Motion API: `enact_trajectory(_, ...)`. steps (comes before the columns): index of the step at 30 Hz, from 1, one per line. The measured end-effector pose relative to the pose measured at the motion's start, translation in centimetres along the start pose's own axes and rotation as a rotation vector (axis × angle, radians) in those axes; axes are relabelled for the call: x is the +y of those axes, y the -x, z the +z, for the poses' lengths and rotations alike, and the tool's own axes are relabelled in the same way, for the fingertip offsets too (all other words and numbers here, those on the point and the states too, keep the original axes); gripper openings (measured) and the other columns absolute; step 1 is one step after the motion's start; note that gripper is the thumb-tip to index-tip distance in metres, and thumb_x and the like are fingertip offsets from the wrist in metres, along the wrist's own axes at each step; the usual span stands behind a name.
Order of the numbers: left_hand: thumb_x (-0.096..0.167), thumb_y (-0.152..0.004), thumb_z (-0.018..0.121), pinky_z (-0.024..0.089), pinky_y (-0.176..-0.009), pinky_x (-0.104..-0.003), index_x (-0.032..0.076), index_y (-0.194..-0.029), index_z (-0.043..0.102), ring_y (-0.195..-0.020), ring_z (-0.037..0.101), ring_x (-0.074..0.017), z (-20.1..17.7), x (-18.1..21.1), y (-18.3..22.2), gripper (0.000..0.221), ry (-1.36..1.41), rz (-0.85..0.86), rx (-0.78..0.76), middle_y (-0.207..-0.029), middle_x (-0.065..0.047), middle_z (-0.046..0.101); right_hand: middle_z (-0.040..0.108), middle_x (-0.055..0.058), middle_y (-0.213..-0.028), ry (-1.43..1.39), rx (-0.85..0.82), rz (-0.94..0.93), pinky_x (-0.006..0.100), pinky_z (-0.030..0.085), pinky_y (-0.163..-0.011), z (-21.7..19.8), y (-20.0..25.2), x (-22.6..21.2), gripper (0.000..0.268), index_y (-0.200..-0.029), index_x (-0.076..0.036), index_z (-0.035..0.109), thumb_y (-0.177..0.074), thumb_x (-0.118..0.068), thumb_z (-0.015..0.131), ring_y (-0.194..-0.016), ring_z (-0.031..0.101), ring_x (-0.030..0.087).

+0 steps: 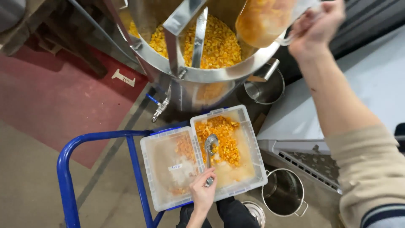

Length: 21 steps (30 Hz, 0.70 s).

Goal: Scooping and portioning orange food ingredients from a large industrial mixer into plastic bins and smaller containers using a scoop and spoon.

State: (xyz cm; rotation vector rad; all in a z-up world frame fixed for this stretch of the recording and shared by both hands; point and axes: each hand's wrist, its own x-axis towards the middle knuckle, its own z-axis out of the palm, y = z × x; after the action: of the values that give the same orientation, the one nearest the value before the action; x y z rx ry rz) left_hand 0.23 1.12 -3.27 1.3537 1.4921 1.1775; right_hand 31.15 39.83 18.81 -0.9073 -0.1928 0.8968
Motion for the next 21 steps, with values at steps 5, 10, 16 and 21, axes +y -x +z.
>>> enact_trajectory(5, -0.002, -0.077, 0.079, 0.058, -0.103, -0.039, 0.011, -0.073, 0.076, -0.098, 0.081, -0.0244, 0.3, 0.4, 0.1, 0.014, 0.052, -0.051, -0.008, -0.099, -0.009, 0.084, 0.042, -0.005, -0.047, 0.375, -0.057, 0.264, 0.026, 0.017, -0.046, 2.4, -3.2, 7.1, 0.039, -0.063, -0.014, 0.053, -0.088, -0.043, 0.052, -0.044, 0.034, 0.007)
enact_trajectory(10, 0.001, -0.08, 0.079, 0.058, -0.102, -0.038, 0.013, -0.072, 0.072, -0.095, 0.082, -0.0218, 0.7, 0.5, 0.9, 0.016, 0.044, -0.028, 0.014, -0.097, -0.007, 0.084, 0.047, 0.0, -0.059, 0.997, -0.391, 0.106, 0.03, 0.043, -0.053, 2.4, -11.5, 13.0, 0.035, -0.093, -0.007, 0.061, -0.105, -0.035, 0.044, -0.05, 0.042, 0.013)
enact_trajectory(16, 0.004, -0.08, 0.08, 0.06, -0.102, -0.036, 0.014, -0.071, 0.073, -0.094, 0.082, -0.019, 1.1, 1.9, 1.4, 0.014, 0.027, -0.155, 0.015, -0.097, -0.005, 0.086, 0.075, 0.014, -0.101, 1.997, -1.0, -0.488, 0.045, 0.052, -0.081, 2.6, -15.1, 16.4, 0.037, -0.096, -0.012, 0.076, -0.108, -0.025, 0.044, -0.089, 0.069, 0.036)
enact_trajectory(21, 0.003, -0.079, 0.079, 0.062, -0.1, -0.039, 0.012, -0.069, 0.071, -0.087, 0.083, -0.0177, 1.5, 1.9, 1.4, 0.016, 0.087, -0.106, 0.05, -0.093, -0.007, 0.086, 0.071, 0.018, -0.1, 2.645, -1.139, -0.204, 0.046, 0.054, -0.068, 4.0, -5.7, 16.2, 0.051, -0.123, -0.009, 0.069, -0.115, -0.038, 0.028, -0.081, 0.07, 0.038)
